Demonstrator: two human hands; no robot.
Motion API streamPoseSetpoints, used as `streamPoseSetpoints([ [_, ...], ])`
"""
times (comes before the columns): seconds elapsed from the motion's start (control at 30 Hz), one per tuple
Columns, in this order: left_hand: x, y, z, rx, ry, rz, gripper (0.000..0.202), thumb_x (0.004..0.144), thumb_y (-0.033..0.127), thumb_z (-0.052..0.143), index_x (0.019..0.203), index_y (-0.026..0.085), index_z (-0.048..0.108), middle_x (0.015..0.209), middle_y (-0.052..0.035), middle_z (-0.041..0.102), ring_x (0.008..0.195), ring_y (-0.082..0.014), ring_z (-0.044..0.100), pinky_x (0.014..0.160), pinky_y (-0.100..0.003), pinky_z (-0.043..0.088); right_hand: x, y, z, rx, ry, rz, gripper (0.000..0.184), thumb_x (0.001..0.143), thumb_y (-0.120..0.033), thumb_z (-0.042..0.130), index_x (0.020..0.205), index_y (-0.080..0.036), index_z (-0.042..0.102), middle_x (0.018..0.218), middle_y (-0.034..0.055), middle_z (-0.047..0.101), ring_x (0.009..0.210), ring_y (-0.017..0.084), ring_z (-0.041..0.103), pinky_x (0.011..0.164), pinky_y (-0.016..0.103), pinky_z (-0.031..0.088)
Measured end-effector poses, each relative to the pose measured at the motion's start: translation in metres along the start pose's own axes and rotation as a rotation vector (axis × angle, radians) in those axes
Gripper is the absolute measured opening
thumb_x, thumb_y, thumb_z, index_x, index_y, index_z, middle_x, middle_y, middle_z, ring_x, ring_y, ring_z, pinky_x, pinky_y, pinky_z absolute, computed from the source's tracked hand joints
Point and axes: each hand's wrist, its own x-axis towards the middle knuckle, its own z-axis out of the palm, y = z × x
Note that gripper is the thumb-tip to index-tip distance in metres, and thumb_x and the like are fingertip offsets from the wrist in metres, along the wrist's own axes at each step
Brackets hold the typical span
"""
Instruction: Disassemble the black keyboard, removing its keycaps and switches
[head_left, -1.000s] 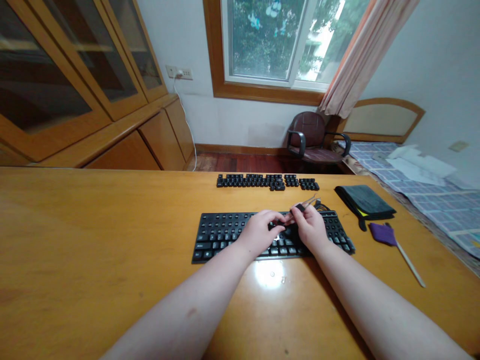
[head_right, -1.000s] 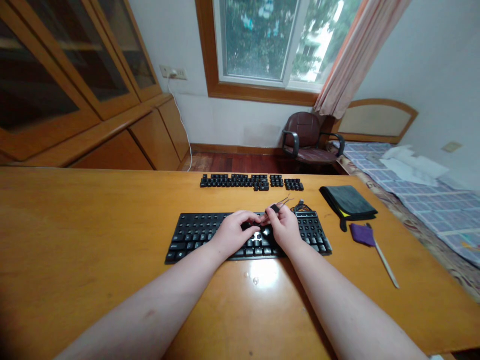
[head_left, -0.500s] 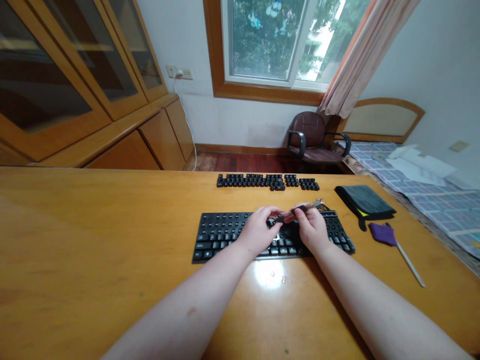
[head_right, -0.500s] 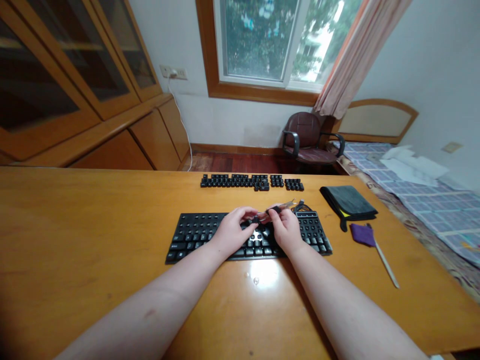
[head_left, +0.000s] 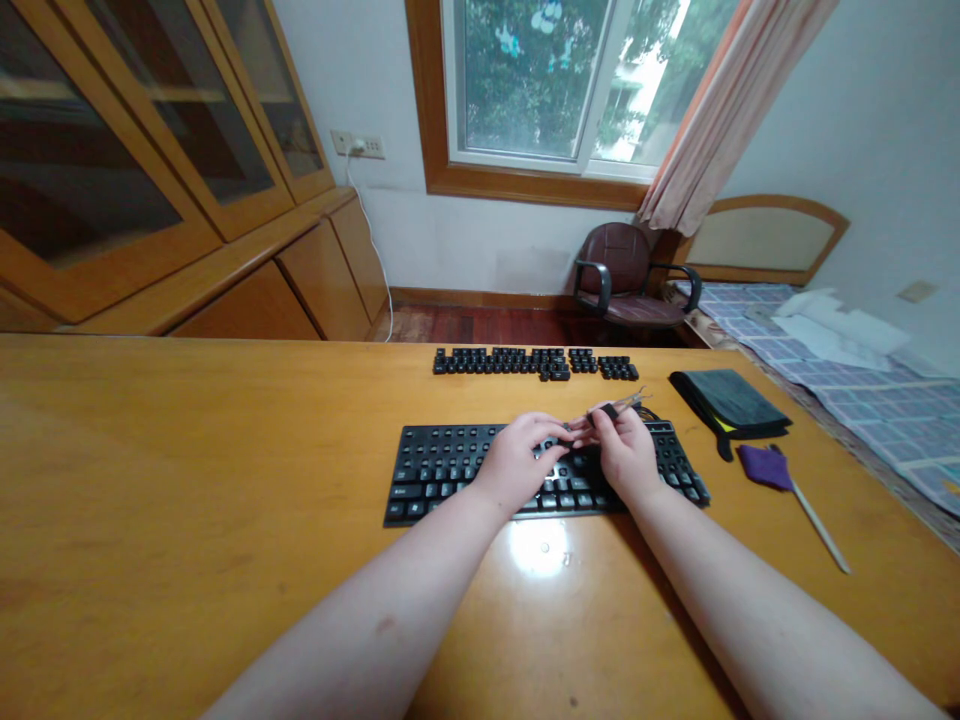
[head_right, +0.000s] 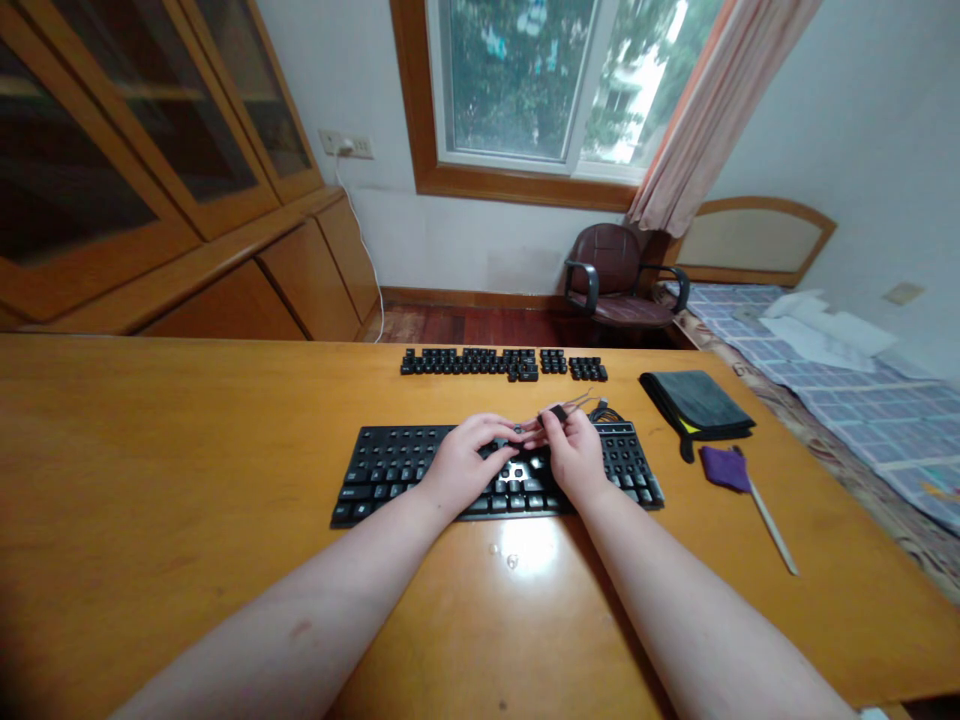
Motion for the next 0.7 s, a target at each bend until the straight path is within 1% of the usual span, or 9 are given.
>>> streamPoseSetpoints([
  [0.07,0.000,-0.001,0.000,-0.003,0.001,-0.012,0.012,0.075,0.013,0.064,0.085,0.019,0.067,0.092,-0.0036,0.066,0.091,-0.0155,0.060,0.087,-0.030,0.047,0.000,-0.001,0.000,0.003,0.029,-0.010,0.028,0.079,-0.047,0.058,0.084,-0.021,0.049,0.072,0.0036,0.068,0.057,0.019,0.066,0.054,0.034,0.056],
  [0.13,0.000,-0.002,0.000,-0.011,0.004,-0.063,0.012,0.076,0.014,0.063,0.086,0.019,0.066,0.090,-0.0027,0.067,0.088,-0.0151,0.061,0.085,-0.029,0.048,0.001,-0.002,-0.002,-0.022,0.072,-0.058,0.025,0.080,-0.045,0.058,0.084,-0.021,0.051,0.074,0.0037,0.067,0.059,0.018,0.065,0.059,0.035,0.056],
  [0.27,0.000,-0.003,0.001,-0.028,0.006,-0.187,0.017,0.077,0.017,0.063,0.093,0.019,0.065,0.091,-0.0022,0.068,0.082,-0.0149,0.063,0.080,-0.029,0.050,0.002,-0.001,-0.006,-0.161,0.125,-0.254,0.022,0.084,-0.039,0.054,0.077,-0.019,0.057,0.078,0.0047,0.064,0.078,0.019,0.063,0.079,0.037,0.051],
  [0.33,0.001,-0.002,0.001,-0.026,-0.011,-0.208,0.019,0.078,0.020,0.061,0.097,0.019,0.064,0.096,-0.0029,0.068,0.086,-0.0159,0.063,0.083,-0.030,0.050,0.001,0.000,-0.006,-0.163,0.087,-0.304,0.019,0.086,-0.036,0.051,0.080,-0.019,0.058,0.082,0.0047,0.062,0.080,0.019,0.062,0.082,0.038,0.049],
  [0.4,0.001,-0.002,0.000,-0.013,-0.026,-0.202,0.020,0.080,0.022,0.059,0.100,0.020,0.064,0.099,-0.0036,0.068,0.090,-0.0167,0.063,0.085,-0.031,0.049,0.000,0.001,-0.007,-0.172,0.041,-0.319,0.016,0.088,-0.033,0.048,0.090,-0.020,0.058,0.084,0.0042,0.061,0.075,0.017,0.061,0.077,0.037,0.050],
  [0.5,0.001,-0.002,-0.002,0.017,-0.041,-0.170,0.020,0.084,0.024,0.055,0.101,0.020,0.065,0.100,-0.0043,0.068,0.093,-0.0175,0.062,0.086,-0.032,0.049,-0.001,0.000,-0.009,-0.367,-0.014,-0.404,0.017,0.088,-0.030,0.048,0.099,-0.023,0.059,0.085,0.0046,0.060,0.074,0.018,0.059,0.075,0.037,0.050],
  [0.57,0.000,-0.003,-0.002,0.027,-0.043,-0.147,0.021,0.085,0.025,0.053,0.102,0.020,0.064,0.101,-0.0049,0.068,0.094,-0.0181,0.061,0.087,-0.033,0.048,-0.001,-0.001,-0.010,-0.512,-0.099,-0.481,0.019,0.086,-0.029,0.051,0.102,-0.024,0.061,0.086,0.0053,0.060,0.079,0.019,0.058,0.076,0.037,0.049],
  [0.63,0.000,-0.004,-0.001,0.025,-0.032,-0.142,0.022,0.084,0.025,0.054,0.104,0.019,0.063,0.102,-0.0057,0.067,0.095,-0.0184,0.061,0.087,-0.033,0.048,-0.001,-0.002,-0.011,-0.580,-0.199,-0.528,0.022,0.085,-0.029,0.054,0.105,-0.026,0.062,0.088,0.0055,0.061,0.081,0.020,0.059,0.075,0.037,0.049],
  [0.7,0.000,-0.005,0.000,0.007,-0.017,-0.159,0.024,0.083,0.024,0.055,0.106,0.018,0.062,0.102,-0.0063,0.067,0.093,-0.0181,0.062,0.086,-0.033,0.049,0.000,-0.002,-0.012,-0.598,-0.258,-0.548,0.025,0.084,-0.029,0.055,0.109,-0.028,0.062,0.091,0.0053,0.062,0.083,0.020,0.059,0.075,0.036,0.050],
])
